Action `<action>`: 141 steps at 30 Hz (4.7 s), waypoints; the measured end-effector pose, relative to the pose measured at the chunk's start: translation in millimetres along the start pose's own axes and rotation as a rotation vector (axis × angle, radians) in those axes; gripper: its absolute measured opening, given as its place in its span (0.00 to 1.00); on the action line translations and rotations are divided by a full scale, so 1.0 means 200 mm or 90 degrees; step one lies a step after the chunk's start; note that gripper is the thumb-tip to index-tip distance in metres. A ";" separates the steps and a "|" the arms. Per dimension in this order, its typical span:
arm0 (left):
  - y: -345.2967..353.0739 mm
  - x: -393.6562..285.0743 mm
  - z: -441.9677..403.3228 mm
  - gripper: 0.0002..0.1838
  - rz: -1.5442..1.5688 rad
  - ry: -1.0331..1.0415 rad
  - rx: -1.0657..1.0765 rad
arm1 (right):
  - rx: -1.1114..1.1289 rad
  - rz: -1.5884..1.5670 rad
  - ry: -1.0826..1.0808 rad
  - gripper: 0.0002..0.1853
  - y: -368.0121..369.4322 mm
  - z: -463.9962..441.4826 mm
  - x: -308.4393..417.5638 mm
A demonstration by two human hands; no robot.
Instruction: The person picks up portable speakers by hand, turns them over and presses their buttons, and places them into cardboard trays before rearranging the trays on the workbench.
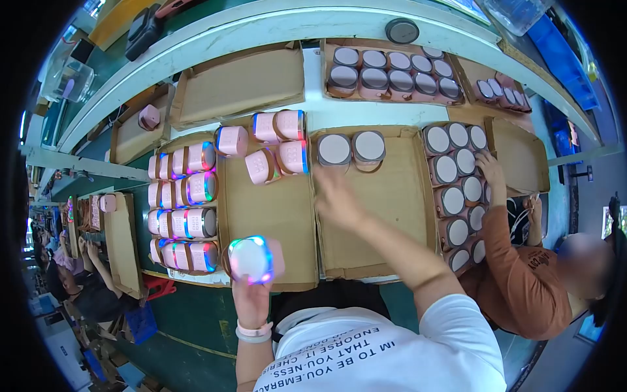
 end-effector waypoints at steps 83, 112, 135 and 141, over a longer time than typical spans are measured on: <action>0.17 0.07 -0.05 0.25 0.431 -0.272 0.049 | 0.173 0.546 0.073 0.43 -0.58 -0.21 -0.78; 0.20 0.33 -0.70 0.47 -0.756 0.346 0.185 | -0.128 -0.431 0.470 0.52 -0.33 0.76 0.18; 0.42 -0.07 -0.66 0.28 0.261 -0.295 0.290 | -0.301 0.362 0.210 0.52 -0.43 1.24 0.57; 0.34 -0.25 -0.19 0.31 0.452 -0.400 0.360 | -1.071 0.443 -0.032 0.43 -1.42 0.93 0.96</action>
Point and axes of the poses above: each hand's wrist, its own z-axis away from the middle knuckle, its own y-axis out of the palm, x = y × z, the point moved 5 cm from there along -z, towards the middle knuckle, and after that the axes turned 9 degrees about -x, right-handed, at the moved point
